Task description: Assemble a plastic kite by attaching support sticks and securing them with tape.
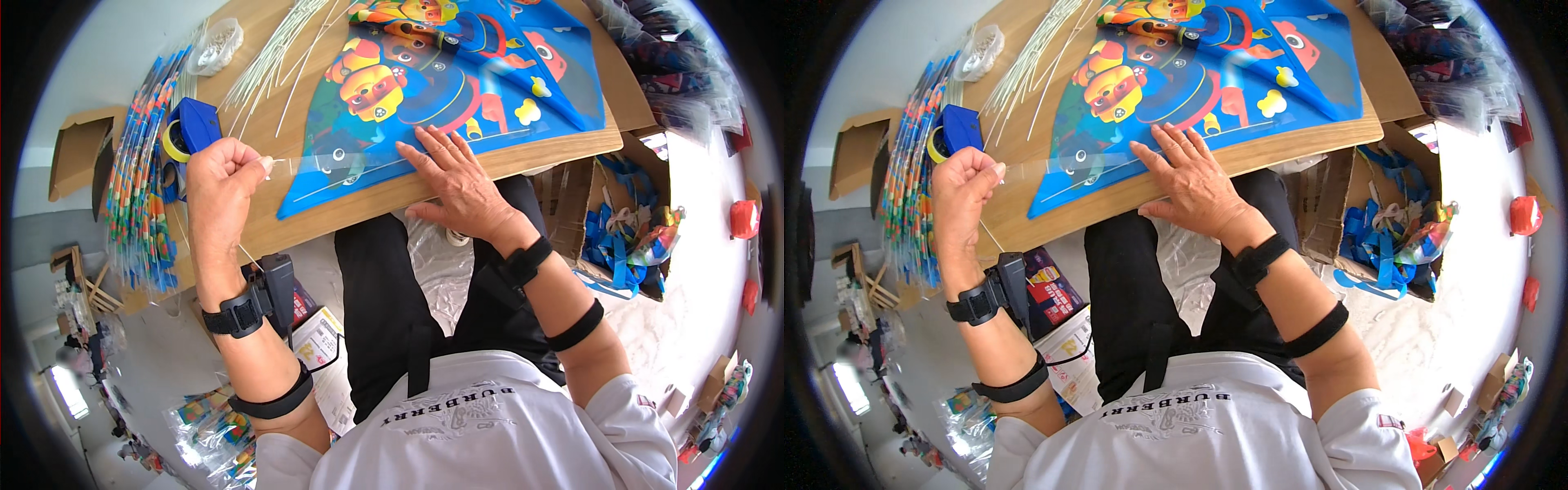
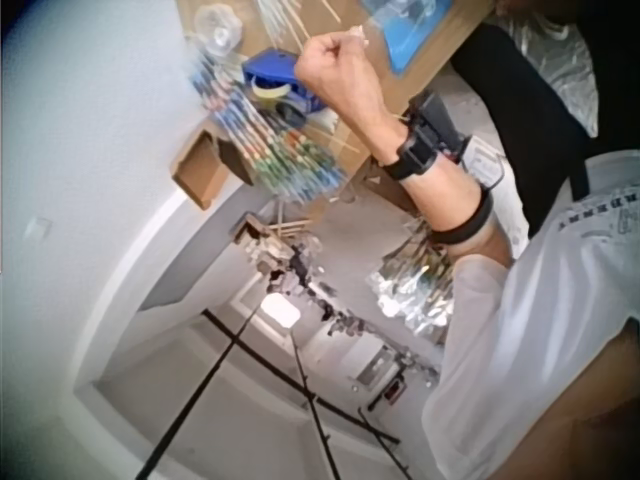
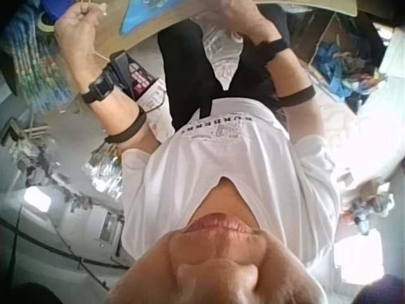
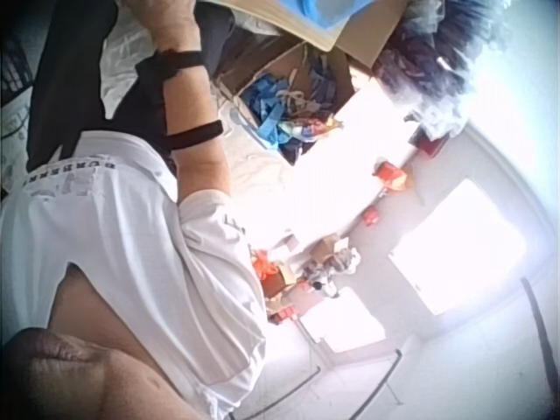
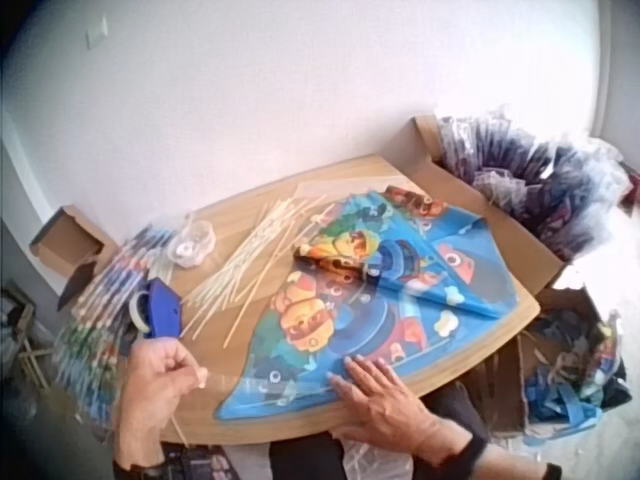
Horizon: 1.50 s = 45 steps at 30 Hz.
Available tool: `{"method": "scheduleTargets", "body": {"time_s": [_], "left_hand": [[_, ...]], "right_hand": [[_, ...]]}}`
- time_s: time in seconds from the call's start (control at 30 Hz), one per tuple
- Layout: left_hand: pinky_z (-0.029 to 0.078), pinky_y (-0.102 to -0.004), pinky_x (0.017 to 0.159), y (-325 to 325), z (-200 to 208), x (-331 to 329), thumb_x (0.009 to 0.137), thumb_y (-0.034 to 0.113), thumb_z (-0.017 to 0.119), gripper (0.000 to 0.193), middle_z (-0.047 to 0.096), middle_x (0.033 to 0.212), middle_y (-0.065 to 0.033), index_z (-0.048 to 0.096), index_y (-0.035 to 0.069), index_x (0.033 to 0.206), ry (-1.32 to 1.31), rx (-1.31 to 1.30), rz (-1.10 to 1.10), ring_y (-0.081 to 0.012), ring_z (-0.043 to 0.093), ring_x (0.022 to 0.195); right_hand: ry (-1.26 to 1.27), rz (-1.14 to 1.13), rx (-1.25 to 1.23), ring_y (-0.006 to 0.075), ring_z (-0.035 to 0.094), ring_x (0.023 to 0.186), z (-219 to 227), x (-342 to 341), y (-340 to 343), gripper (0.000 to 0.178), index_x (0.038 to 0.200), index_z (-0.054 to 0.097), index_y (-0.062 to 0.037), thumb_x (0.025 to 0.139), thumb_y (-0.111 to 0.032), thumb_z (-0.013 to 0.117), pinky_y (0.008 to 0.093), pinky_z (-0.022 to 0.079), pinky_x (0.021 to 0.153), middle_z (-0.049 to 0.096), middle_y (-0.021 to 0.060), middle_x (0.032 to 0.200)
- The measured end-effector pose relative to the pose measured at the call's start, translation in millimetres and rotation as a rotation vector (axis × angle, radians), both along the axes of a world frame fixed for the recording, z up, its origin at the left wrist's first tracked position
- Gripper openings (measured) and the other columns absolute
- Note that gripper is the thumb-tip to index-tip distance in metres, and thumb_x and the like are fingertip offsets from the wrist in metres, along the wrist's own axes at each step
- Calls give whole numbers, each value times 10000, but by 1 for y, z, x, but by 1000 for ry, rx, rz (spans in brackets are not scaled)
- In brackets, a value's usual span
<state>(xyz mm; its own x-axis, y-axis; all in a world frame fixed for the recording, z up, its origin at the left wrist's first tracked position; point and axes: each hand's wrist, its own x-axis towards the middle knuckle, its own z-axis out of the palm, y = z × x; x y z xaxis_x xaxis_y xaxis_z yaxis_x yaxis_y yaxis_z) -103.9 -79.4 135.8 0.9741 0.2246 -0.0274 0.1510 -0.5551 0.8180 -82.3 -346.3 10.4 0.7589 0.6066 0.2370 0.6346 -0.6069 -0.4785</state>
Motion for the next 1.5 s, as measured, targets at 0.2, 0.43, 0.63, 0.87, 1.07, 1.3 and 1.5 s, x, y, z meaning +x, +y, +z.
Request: {"method": "scheduleTargets", "body": {"time_s": [0.2,0.43,0.63,0.87,1.07,1.3,1.5], "left_hand": [[350,-188,509,-8,3,6,726,-9,641,70,553,612,8,585,-23,687,-3,15,3,-26,449,545],[327,-191,496,-15,12,6,729,4,641,76,533,603,20,581,-20,690,-18,22,-10,-21,438,543],[311,-184,488,-28,26,4,732,9,640,83,525,599,26,573,-9,688,-11,18,-35,-17,430,536],[304,-183,483,-45,38,3,746,28,639,80,522,601,28,577,-6,708,-27,5,-106,-17,422,533],[318,-181,509,-74,64,15,752,38,636,83,531,628,20,578,-14,725,-111,-148,-221,-26,437,564],[318,-185,523,-130,74,42,771,92,638,97,533,631,29,576,26,737,-107,-150,-472,-31,437,565],[343,-182,522,-167,77,67,761,103,664,107,559,628,13,597,22,742,-124,-170,-605,-32,454,549]], "right_hand": [[19,48,129,355,284,1316,4,-4,-10,743,1330,413,-133,667,-222,737,455,231,1090,310,168,1415],[-244,267,193,343,486,1142,0,-35,9,608,1125,517,44,591,-143,741,421,425,951,504,174,1216],[-152,258,16,332,298,1313,-2,-38,45,757,1271,392,82,712,-336,687,416,242,1097,302,199,1410],[-125,84,-13,328,260,1334,-20,-27,59,822,1306,369,72,758,-487,616,408,195,1113,309,220,1402],[-159,132,-32,328,238,1345,-21,-25,54,856,1302,381,80,742,-523,618,410,181,1118,301,231,1405],[-152,151,-61,332,223,1351,-21,-24,51,884,1311,365,89,727,-517,635,414,169,1122,285,233,1413],[-197,138,-37,327,231,1351,-28,-23,55,895,1306,389,79,724,-564,613,415,163,1120,294,234,1415]]}}
